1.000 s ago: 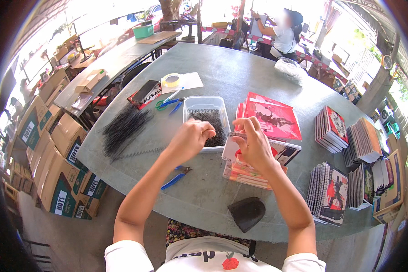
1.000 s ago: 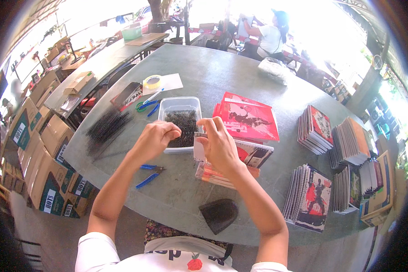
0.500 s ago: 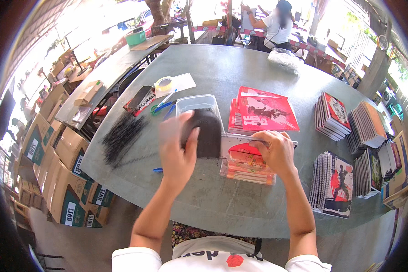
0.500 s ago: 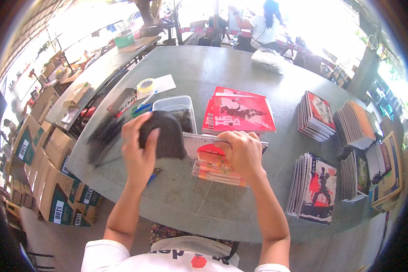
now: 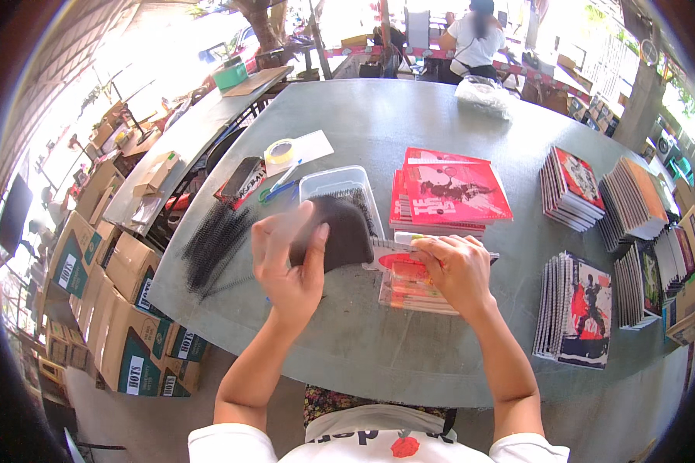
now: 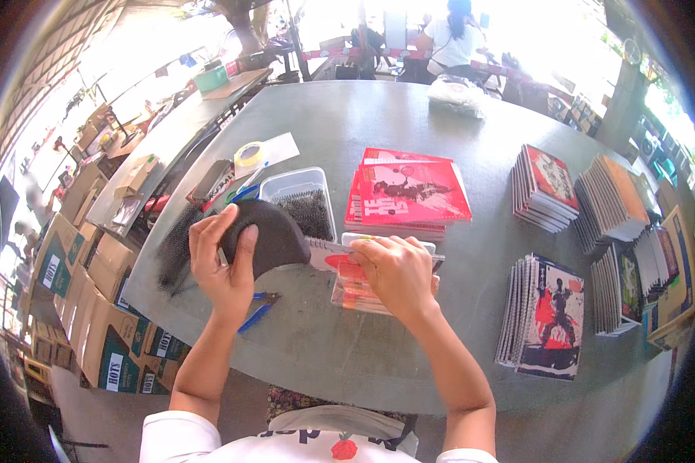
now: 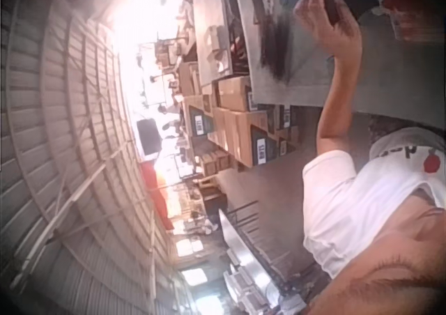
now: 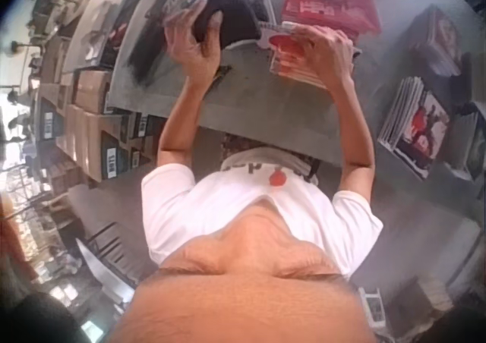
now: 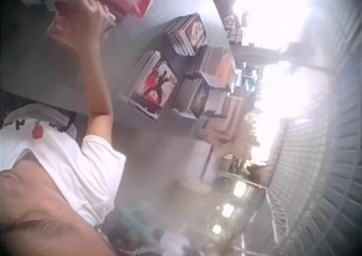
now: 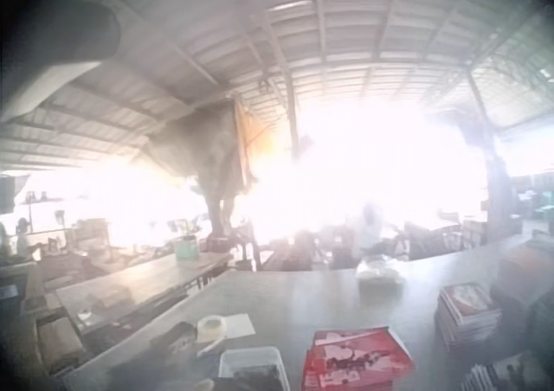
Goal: The person assembles spiral-bound notebooks by inserting plastic spiral bindings through pre-punched holes in the covers and pages, then trims the excess binding using blue-handled shears and places the finished notebooks onto a stack.
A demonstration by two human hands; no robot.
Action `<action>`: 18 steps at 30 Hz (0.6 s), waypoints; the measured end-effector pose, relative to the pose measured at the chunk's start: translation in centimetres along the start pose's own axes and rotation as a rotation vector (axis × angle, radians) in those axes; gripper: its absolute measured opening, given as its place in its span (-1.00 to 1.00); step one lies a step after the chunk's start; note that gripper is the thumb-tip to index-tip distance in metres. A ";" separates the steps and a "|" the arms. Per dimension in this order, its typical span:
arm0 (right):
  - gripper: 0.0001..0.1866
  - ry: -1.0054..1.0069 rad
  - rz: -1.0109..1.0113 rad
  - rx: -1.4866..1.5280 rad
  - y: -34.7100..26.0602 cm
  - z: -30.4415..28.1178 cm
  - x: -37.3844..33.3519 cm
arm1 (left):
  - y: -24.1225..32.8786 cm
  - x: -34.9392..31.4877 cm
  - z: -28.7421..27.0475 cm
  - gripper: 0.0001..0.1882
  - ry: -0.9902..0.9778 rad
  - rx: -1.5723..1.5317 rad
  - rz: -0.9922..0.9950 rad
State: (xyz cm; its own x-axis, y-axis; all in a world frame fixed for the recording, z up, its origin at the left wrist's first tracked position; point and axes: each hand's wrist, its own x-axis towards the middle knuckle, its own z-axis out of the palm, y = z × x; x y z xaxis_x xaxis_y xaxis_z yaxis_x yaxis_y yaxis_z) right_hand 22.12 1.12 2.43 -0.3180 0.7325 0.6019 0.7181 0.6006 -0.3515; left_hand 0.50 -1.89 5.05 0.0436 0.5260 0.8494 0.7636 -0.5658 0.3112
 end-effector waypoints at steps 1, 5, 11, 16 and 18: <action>-0.87 0.008 -0.011 -0.008 -0.1 0.2 0.1 | -0.5 -0.5 1.0 -0.70 -0.104 -0.023 0.036; -0.87 -0.019 0.001 -0.011 -0.2 -0.3 0.0 | -0.1 -0.3 1.6 -0.65 -0.247 -0.116 0.069; -0.87 0.054 -0.039 -0.090 0.2 -1.3 -0.1 | 0.7 -0.1 2.3 -0.68 -0.485 -0.088 -0.027; -0.82 -0.115 0.349 0.293 3.6 -3.8 -1.5 | -0.2 1.3 2.1 -0.65 -0.298 -0.056 0.093; -0.79 -0.058 0.447 0.871 5.3 -3.1 -2.5 | 0.1 0.1 3.6 -0.66 -0.698 -0.085 0.097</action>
State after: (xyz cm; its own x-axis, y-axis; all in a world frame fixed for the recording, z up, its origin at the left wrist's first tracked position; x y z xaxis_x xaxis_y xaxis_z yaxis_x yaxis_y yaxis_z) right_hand 28.58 1.49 1.31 -0.1749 0.9505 0.2569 0.0792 0.2737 -0.9586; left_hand 2.87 0.37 3.66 0.5328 0.7390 0.4123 0.6839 -0.6630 0.3046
